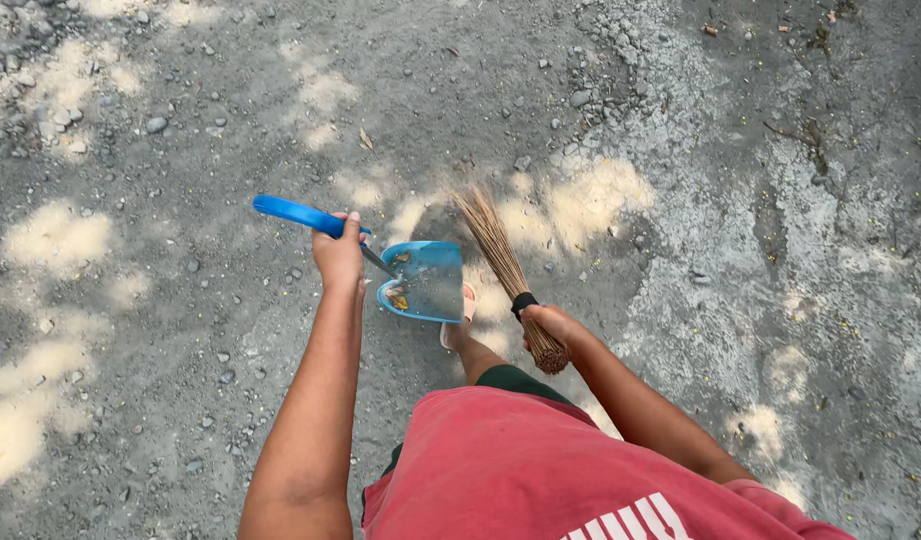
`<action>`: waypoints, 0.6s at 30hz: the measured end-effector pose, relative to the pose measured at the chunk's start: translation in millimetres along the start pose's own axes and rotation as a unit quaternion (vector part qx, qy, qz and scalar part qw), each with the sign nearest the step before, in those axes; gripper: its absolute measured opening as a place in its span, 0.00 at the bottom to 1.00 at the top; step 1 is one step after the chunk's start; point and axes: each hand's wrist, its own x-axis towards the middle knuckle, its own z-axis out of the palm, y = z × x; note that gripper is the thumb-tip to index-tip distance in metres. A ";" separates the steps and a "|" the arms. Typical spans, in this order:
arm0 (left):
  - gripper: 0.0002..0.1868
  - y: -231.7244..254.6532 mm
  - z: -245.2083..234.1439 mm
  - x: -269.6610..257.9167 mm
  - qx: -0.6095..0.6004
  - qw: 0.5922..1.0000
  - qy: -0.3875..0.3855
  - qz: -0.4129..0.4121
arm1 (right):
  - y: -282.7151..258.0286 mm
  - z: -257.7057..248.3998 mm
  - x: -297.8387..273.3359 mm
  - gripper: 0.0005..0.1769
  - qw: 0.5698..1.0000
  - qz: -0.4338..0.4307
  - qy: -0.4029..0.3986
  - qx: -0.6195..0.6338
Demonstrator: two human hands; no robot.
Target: The person sweeps leaves and debris into a dustpan by hand and then transfers the collected waste into a black trash bag using the dustpan.
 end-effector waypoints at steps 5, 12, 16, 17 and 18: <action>0.15 0.3 49.6 73.7 0.087 0.996 -0.032 -0.016 | -67.8 -13.8 67.3 0.20 0.996 0.016 -0.047 0.076; 0.18 13.6 86.7 192.0 0.062 0.997 -0.043 -0.022 | -176.2 -21.5 131.7 0.24 0.992 0.074 -0.019 0.099; 0.21 34.1 86.6 241.2 -0.001 0.999 -0.029 -0.018 | -247.1 -4.7 164.8 0.28 0.992 0.010 0.117 -0.036; 0.20 40.4 87.5 253.1 0.032 0.999 -0.034 -0.003 | -261.6 -3.3 171.2 0.28 0.993 0.015 0.111 -0.045; 0.19 45.5 89.7 263.8 0.065 0.997 -0.040 0.012 | -275.0 -0.9 179.5 0.29 0.993 0.020 0.106 -0.053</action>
